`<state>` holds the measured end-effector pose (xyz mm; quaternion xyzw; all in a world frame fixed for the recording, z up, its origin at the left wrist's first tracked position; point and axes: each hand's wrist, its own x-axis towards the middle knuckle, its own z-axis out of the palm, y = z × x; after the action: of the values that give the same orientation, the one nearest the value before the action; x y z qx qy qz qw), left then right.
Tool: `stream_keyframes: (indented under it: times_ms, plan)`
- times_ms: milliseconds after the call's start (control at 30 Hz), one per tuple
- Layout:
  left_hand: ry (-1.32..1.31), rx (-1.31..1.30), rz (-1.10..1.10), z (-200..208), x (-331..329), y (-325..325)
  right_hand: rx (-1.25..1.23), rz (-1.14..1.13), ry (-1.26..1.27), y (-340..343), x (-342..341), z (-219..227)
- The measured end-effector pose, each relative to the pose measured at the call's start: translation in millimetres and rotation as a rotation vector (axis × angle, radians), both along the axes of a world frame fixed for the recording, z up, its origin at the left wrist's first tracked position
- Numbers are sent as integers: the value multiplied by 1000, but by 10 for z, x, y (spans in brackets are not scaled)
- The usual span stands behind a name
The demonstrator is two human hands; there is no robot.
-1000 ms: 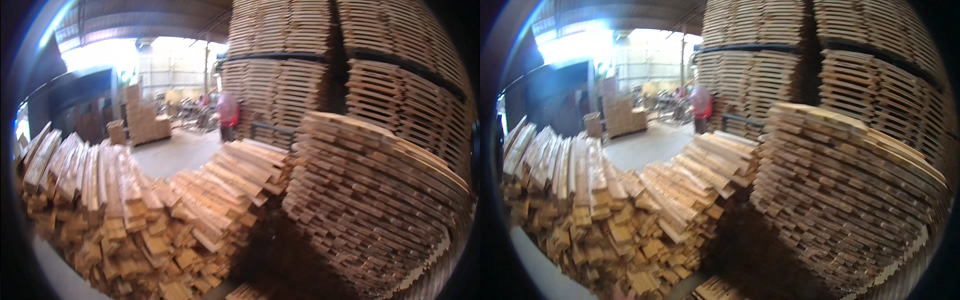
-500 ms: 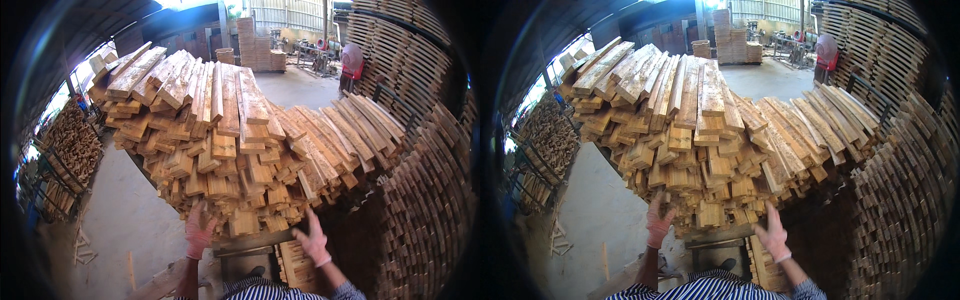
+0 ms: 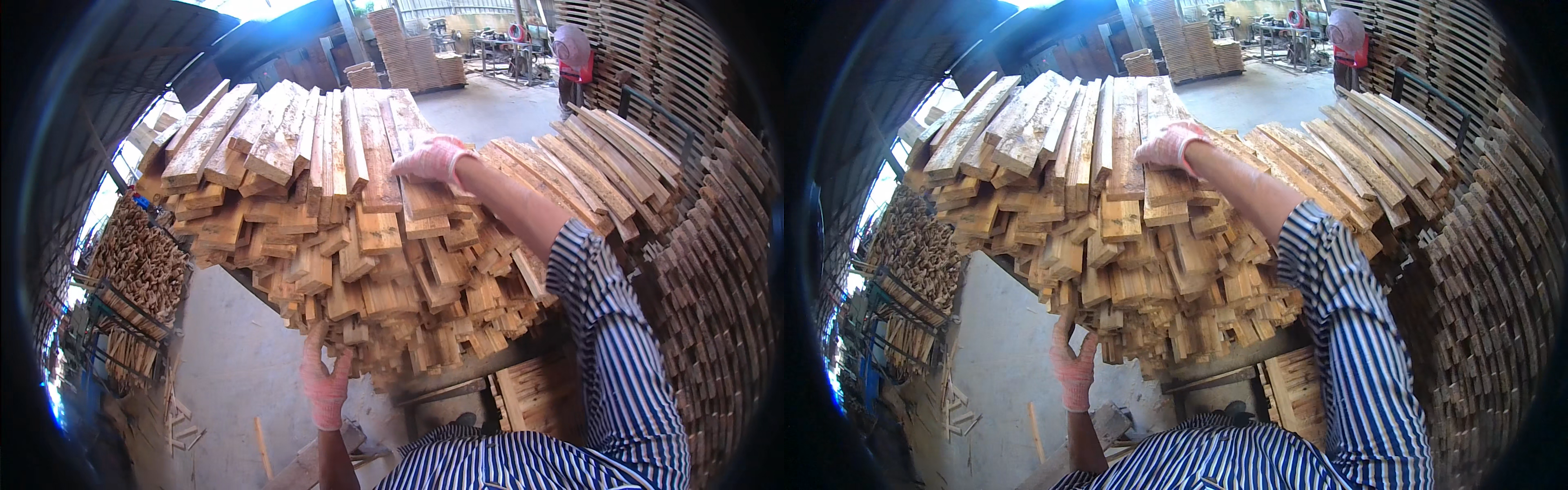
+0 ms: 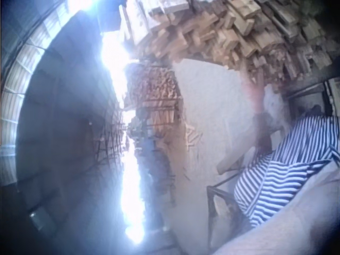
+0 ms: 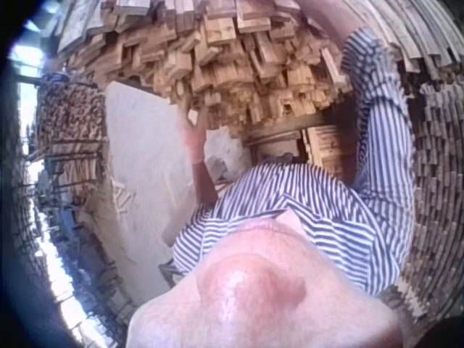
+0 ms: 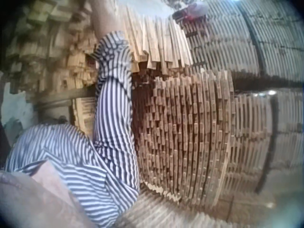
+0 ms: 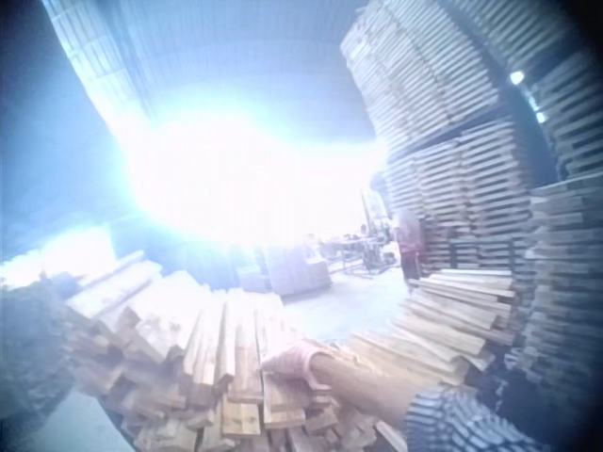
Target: The person repeatedly picks up small wooden planks from a large pile and places them onto a growing stack on a metal table. The person wears pink gloves and a striped shirt while working in a warehouse environment.
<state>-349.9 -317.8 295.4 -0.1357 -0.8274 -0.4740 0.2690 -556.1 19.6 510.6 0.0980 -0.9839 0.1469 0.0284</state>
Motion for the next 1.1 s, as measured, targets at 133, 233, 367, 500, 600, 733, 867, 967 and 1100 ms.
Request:
stream_keyframes:
  times_ms: [133, 233, 367, 500, 600, 733, 867, 967, 1100]
  plan:
    - [-81, 33, 64, -26, 167, -275, -583, 70, -337, 49, 134, 185]
    - [-188, 326, -78, 77, 2, 16, -405, 101, 400, -187, 445, -315]
    - [-210, 435, -419, 460, -191, 732, -266, -17, -333, -245, 534, 133]
    - [-107, 325, -485, 465, -485, 1561, -307, -40, -284, -74, 718, 252]
    - [-233, 661, -566, 584, -678, 1747, -478, -80, -331, 33, 742, 248]
    - [-314, 731, -729, 879, -734, 2226, -674, -126, -394, 576, 641, -26]
    - [-388, 580, -876, 983, -458, 2463, -975, -221, -565, 899, 1041, -187]
    - [-549, 510, -1073, 543, -257, 2327, -821, -194, -441, 1039, 1723, -315]
    - [-855, 577, -1176, -48, -473, 2332, -610, -200, -243, 1058, 2814, -627]
